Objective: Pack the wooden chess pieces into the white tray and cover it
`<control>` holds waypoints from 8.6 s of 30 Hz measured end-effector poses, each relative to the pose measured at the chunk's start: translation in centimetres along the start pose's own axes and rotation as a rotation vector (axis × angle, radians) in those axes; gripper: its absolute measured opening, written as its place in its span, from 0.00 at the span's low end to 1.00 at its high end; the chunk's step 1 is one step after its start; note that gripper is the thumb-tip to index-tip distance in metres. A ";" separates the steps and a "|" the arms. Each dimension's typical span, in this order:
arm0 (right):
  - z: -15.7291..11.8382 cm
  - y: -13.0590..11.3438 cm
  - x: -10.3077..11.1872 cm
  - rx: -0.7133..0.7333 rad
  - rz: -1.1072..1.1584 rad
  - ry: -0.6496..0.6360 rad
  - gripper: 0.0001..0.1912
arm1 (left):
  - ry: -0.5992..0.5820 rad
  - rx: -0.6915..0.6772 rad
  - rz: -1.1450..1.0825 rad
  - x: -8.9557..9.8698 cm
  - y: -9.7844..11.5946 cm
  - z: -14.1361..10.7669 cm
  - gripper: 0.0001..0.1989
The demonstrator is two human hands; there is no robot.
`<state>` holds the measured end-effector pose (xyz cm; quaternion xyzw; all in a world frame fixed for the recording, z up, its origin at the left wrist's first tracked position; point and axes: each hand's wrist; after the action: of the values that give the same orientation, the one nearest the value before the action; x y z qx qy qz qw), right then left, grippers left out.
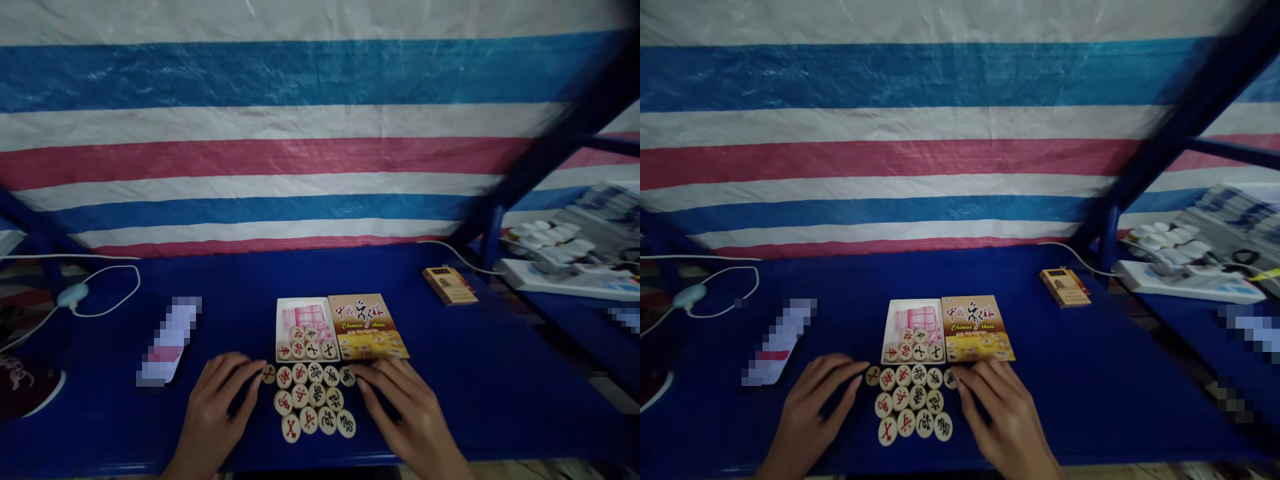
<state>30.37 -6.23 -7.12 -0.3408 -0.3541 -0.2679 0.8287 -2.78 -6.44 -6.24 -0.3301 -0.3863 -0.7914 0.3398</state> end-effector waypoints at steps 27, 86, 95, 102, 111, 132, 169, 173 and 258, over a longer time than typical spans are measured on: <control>-1.5 -0.1 -0.5 -0.181 0.213 0.005 0.16 | -0.060 0.210 -0.171 -0.1 -0.5 -1.5 0.12; 5.8 -1.8 -3.4 -0.166 0.024 0.081 0.15 | 0.114 0.271 -0.098 -5.4 2.4 4.5 0.14; 5.6 -1.9 -3.3 -0.216 0.059 0.153 0.13 | 0.112 0.299 -0.055 -5.6 2.2 4.7 0.12; 4.4 -2.4 -2.1 -0.185 0.148 0.232 0.13 | 0.225 0.367 -0.195 -3.9 3.1 3.0 0.11; -3.4 -3.9 -0.6 -0.150 0.100 -0.046 0.18 | 0.062 0.246 -0.133 -1.3 4.6 -4.6 0.14; 3.6 -2.5 -0.4 -0.013 0.251 0.085 0.20 | 0.081 0.046 -0.219 -1.0 5.0 1.6 0.17; 10.8 2.5 -2.8 0.077 0.044 -0.161 0.13 | -0.088 -0.025 -0.105 -4.6 -0.9 9.4 0.08; 10.8 2.4 -2.7 0.067 0.060 -0.178 0.14 | -0.119 -0.031 -0.107 -4.7 -0.8 9.3 0.09; 10.0 1.2 -1.7 0.116 0.338 0.006 0.18 | -0.015 -0.013 -0.530 -3.8 1.0 8.8 0.14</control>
<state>26.12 2.41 -3.76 -0.3461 -0.3041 -0.1051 0.8813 2.40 1.49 -4.54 -0.2255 -0.4569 -0.8527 0.1156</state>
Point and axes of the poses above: each hand's wrist, its own z-axis towards the middle knuckle, its own x-axis out of the back of the hand, y = z × x, and after that the axes turned 2 degrees about x, right-handed
